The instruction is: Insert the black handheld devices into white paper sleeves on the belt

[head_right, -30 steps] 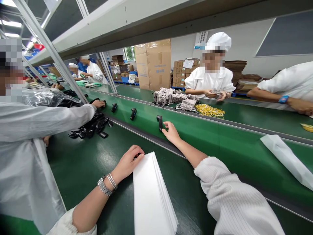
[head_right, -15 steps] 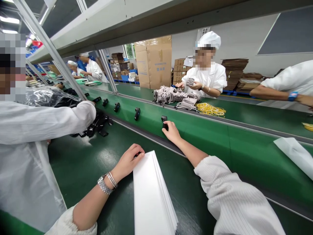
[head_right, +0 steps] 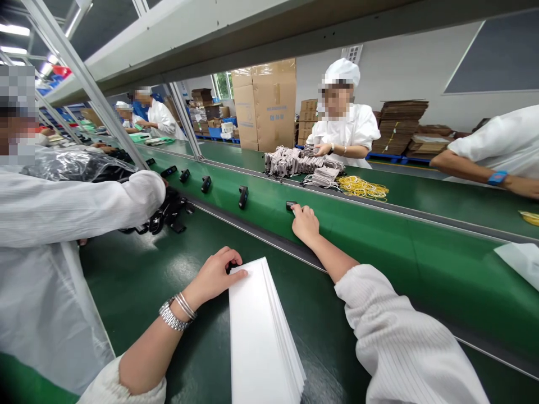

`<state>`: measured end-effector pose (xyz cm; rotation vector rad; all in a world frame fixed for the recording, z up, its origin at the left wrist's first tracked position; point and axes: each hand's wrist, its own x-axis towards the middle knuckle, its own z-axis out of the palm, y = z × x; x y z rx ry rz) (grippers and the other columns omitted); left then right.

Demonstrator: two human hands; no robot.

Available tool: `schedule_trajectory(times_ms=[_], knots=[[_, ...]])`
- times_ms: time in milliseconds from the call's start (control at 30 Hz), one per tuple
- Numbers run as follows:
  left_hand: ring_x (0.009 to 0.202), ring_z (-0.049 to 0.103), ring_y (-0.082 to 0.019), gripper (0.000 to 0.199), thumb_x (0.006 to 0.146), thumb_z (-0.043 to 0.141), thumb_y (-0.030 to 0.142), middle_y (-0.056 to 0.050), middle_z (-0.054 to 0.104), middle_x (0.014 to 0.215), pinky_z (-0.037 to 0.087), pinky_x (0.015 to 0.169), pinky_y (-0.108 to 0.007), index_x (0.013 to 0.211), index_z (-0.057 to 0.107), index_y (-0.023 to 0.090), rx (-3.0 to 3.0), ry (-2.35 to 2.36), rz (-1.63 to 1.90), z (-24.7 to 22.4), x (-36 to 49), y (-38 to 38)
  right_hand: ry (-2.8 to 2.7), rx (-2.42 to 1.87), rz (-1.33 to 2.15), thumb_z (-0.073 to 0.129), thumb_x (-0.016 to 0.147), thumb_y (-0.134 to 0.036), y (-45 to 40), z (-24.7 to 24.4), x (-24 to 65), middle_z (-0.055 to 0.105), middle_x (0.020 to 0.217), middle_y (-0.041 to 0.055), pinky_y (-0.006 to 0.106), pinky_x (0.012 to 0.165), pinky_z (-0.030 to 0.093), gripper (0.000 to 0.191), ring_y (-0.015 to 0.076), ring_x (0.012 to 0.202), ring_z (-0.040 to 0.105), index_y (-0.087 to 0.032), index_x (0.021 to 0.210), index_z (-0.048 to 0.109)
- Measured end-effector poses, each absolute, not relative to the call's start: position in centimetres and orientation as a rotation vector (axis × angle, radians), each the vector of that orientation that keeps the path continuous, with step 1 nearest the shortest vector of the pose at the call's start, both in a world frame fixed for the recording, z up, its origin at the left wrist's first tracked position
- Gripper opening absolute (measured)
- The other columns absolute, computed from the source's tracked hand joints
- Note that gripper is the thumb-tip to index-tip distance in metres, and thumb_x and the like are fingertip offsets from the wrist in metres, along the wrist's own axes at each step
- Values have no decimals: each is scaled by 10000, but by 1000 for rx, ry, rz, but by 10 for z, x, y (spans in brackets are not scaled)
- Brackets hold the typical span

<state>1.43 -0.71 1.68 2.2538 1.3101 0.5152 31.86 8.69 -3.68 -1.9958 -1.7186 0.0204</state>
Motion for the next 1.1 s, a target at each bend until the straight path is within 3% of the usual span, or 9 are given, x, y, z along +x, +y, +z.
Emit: schedule_trajectory(times_ms=[267,367,533,667,733,800,900,967,1100], knots=[[784,585,-196,200,749,690,381,-11,618,888,415,738,-330,824,621,209,2254,1348,443,21,9,-9,-1479,-1602,236,370,856,-109,96,-38,322,620,1041,88,396,872,496,478,232,960,604,-201,1316,464],[789,586,-198,218,741,702,392,-5,616,873,407,747,-329,814,606,211,2253,1377,434,22,9,-12,-1574,-1642,235,425,920,-279,89,-34,316,620,1093,110,408,874,494,336,240,936,618,-202,1219,557],[758,565,-183,155,781,658,337,-3,599,841,382,679,-294,761,583,203,2256,1365,392,22,7,-15,-1937,-1704,129,513,925,-489,70,-18,298,675,1067,105,408,864,471,401,292,1018,616,-229,1221,585],[702,533,-161,154,864,536,260,-2,575,796,367,646,-280,727,563,195,2270,1318,419,18,7,-14,-2173,-1709,146,580,886,-515,61,-11,290,689,993,102,345,753,473,304,271,908,641,-232,975,647],[699,535,-160,205,901,485,259,-6,570,793,370,656,-285,720,554,191,2292,1320,440,16,9,-13,-2206,-1767,200,577,884,-504,62,-10,290,687,890,99,329,673,458,290,257,792,648,-220,835,608],[705,541,-162,261,933,437,268,-10,566,788,373,667,-289,708,544,188,2310,1322,468,14,10,-13,-2144,-1821,248,596,874,-464,63,-9,292,673,773,81,318,622,438,258,238,688,638,-219,809,548],[706,542,-161,297,955,407,270,-13,566,775,370,668,-290,700,534,186,2326,1313,533,14,12,-12,-1873,-1745,494,616,862,-416,65,-1,293,640,667,14,296,580,431,243,180,555,598,-235,892,456],[708,546,-158,288,959,403,256,-14,582,771,371,667,-288,716,541,187,2330,1270,591,15,14,-12,-1601,-1555,781,590,867,-470,64,11,290,593,625,-41,279,545,427,304,139,481,539,-250,942,393],[659,530,-139,237,958,419,217,11,590,715,374,683,-285,768,558,191,2342,1144,665,19,17,-14,-1144,-1037,1266,594,820,-531,53,39,272,544,669,-74,259,528,449,428,115,516,518,-273,1070,361]])
